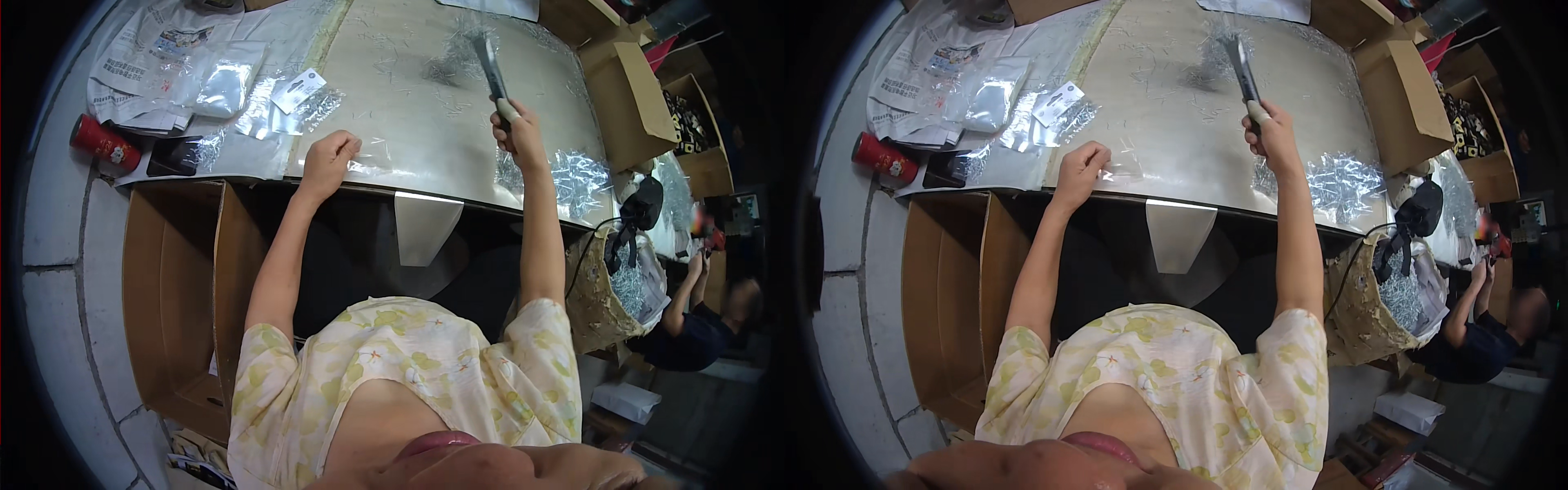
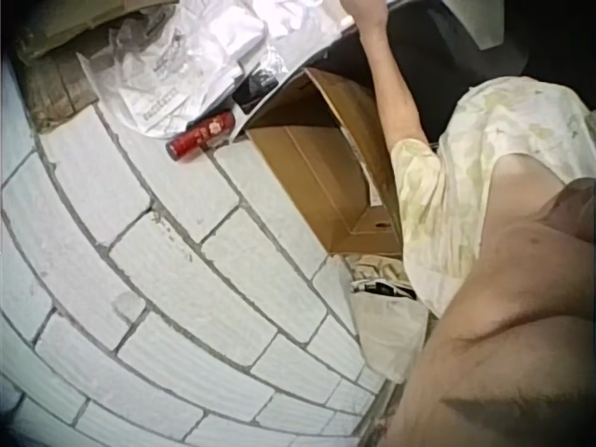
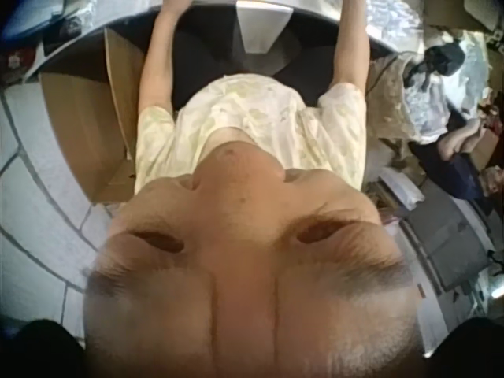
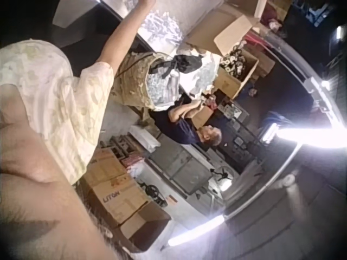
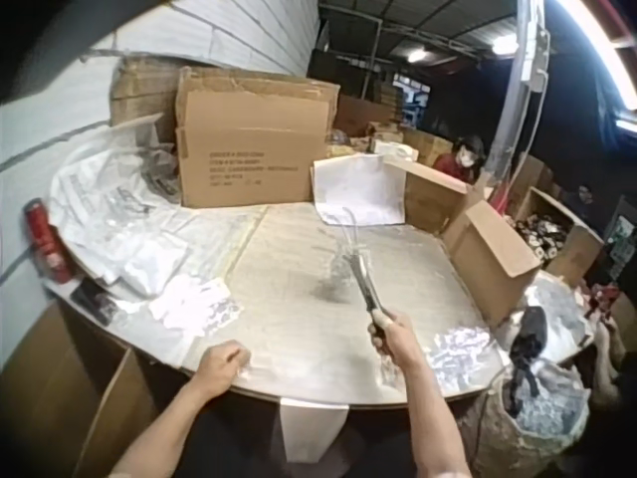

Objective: Gathering small metal components from a workbench, placing them into small plastic bags, and then packing the bags into a cardboard box with protective wrap.

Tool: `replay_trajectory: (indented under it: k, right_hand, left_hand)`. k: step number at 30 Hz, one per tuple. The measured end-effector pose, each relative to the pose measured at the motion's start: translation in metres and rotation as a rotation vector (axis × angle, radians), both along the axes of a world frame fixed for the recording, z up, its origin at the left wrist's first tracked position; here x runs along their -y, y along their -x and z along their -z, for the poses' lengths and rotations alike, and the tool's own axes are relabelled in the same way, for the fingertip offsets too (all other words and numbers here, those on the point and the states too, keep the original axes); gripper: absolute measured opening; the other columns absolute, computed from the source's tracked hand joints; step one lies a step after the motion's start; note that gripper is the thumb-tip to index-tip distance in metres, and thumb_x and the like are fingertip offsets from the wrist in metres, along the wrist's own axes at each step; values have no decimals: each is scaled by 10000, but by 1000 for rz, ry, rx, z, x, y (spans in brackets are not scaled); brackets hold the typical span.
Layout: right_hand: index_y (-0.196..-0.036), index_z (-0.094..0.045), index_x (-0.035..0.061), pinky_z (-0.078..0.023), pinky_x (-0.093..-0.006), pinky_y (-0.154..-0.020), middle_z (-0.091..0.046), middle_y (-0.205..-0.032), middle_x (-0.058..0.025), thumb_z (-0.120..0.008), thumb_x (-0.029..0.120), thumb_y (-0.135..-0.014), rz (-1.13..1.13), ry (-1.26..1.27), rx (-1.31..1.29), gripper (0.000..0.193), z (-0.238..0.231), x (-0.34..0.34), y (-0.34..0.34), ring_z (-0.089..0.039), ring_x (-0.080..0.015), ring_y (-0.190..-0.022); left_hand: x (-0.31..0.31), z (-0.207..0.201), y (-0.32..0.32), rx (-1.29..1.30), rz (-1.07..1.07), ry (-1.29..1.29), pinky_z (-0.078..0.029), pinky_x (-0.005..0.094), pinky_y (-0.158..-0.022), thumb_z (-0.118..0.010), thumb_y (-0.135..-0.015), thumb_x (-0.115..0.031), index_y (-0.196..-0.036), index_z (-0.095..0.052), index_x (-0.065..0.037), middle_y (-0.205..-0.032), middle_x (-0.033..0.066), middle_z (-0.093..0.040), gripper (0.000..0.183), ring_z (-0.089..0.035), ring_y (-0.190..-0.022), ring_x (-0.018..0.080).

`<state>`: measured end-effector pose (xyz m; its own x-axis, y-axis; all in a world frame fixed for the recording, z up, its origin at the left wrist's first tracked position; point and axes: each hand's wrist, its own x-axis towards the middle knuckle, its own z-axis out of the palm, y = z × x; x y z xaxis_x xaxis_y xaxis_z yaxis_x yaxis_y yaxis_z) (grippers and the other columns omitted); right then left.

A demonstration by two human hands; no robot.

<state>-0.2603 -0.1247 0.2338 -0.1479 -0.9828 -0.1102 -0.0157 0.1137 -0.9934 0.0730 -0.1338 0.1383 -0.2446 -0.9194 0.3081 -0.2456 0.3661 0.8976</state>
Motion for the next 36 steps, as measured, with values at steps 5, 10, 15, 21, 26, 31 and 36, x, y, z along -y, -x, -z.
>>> replay_trajectory:
  k: [5,10,15,21,26,31,36]
  right_hand:
    - [-1016,-554,42,-328,-205,-368,-535,-723,6,-510,188,-968,80,-92,-134,159,6,-4,8,-450,-40,-489]
    - [-918,-547,37,-331,-234,-368,-535,-688,-1,-555,199,-949,131,-57,-232,165,15,-1,10,-481,-62,-490]
    - [-1080,-562,-4,-339,-209,-375,-547,-737,-16,-523,185,-975,127,17,35,220,-4,-4,1,-463,-61,-495]
    - [-1155,-523,-34,-310,-194,-387,-513,-723,-15,-493,220,-990,99,-54,146,304,7,4,-2,-433,-51,-506]
    - [-1186,-487,-59,-281,-190,-391,-458,-715,6,-449,242,-999,27,-64,447,356,16,9,-19,-369,-43,-492]
    - [-1198,-462,-84,-277,-187,-387,-421,-717,6,-405,215,-1008,-217,49,889,359,26,8,-27,-340,-37,-493]
    - [-1212,-452,-90,-282,-188,-379,-414,-724,7,-392,217,-1013,-84,-61,739,370,34,14,-36,-340,-38,-491]
  left_hand:
    - [3,4,-1,-33,24,-103,-372,216,-571,-583,-954,-184,-808,-593,1,-674,-20,-520,236,-452,-623,48]
    - [3,2,-2,-43,41,-101,-368,212,-573,-583,-955,-179,-805,-589,-3,-676,-29,-518,231,-446,-624,45]
    - [1,6,-4,-43,30,-79,-361,208,-576,-581,-956,-176,-796,-586,-2,-679,-35,-515,236,-439,-632,37]
    - [2,6,-3,-42,29,-114,-361,207,-579,-585,-954,-166,-797,-587,-2,-682,-35,-522,227,-444,-637,37]
    - [2,5,-2,-64,22,-83,-374,233,-569,-604,-937,-170,-803,-594,9,-658,-7,-529,223,-448,-621,60]
    - [1,7,-2,-94,9,-79,-387,261,-559,-613,-921,-151,-802,-597,20,-633,19,-534,209,-450,-606,82]
    - [0,7,-2,-113,18,-95,-377,255,-556,-617,-921,-157,-800,-592,19,-632,13,-525,215,-439,-604,78]
